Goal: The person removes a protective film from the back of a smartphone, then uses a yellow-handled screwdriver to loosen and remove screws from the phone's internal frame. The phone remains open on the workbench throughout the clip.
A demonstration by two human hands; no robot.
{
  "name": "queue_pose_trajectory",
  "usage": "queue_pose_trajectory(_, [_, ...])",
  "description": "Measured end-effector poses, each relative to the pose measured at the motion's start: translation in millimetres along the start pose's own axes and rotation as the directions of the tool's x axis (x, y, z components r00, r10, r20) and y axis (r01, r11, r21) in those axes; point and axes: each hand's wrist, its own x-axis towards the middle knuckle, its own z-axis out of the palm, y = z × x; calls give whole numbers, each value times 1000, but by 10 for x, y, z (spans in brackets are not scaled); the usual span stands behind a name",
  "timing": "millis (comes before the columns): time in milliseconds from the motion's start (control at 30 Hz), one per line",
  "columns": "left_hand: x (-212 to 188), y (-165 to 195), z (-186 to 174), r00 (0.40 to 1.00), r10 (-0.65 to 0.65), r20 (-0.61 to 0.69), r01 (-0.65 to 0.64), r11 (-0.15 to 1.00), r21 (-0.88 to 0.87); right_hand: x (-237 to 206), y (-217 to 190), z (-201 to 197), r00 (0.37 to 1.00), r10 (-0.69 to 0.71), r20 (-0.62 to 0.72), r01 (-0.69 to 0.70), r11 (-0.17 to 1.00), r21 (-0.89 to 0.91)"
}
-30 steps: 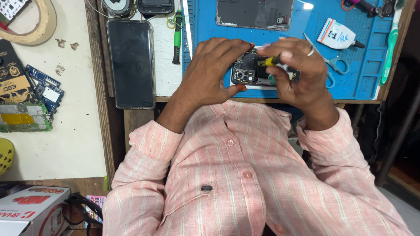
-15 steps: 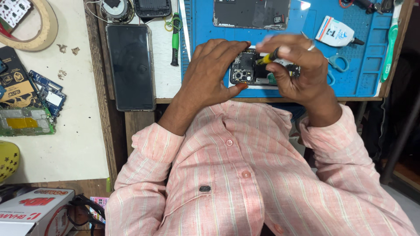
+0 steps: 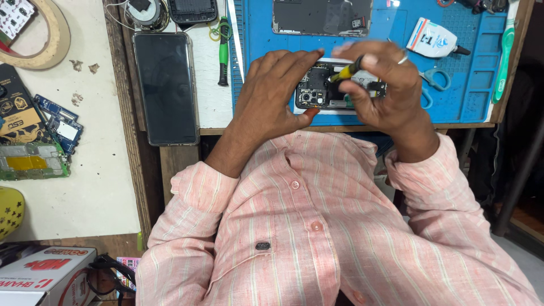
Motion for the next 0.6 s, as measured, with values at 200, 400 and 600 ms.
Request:
queue_pose_trajectory(200, [-5,24,-28,998,-44,43,45,999,-29,-54,52,-19,998,24,-57,-31,992,-123])
queue_pose_trajectory(400, [1,32,-32,997,-55,45,56,998,-15,4,-25,-11,997,11,-75,-16,997,-76])
queue_pose_trajectory(600, [9,42,-52,999,-44,31,45,998,-36,37,-19,-16,998,-10,-60,9,1000,-20])
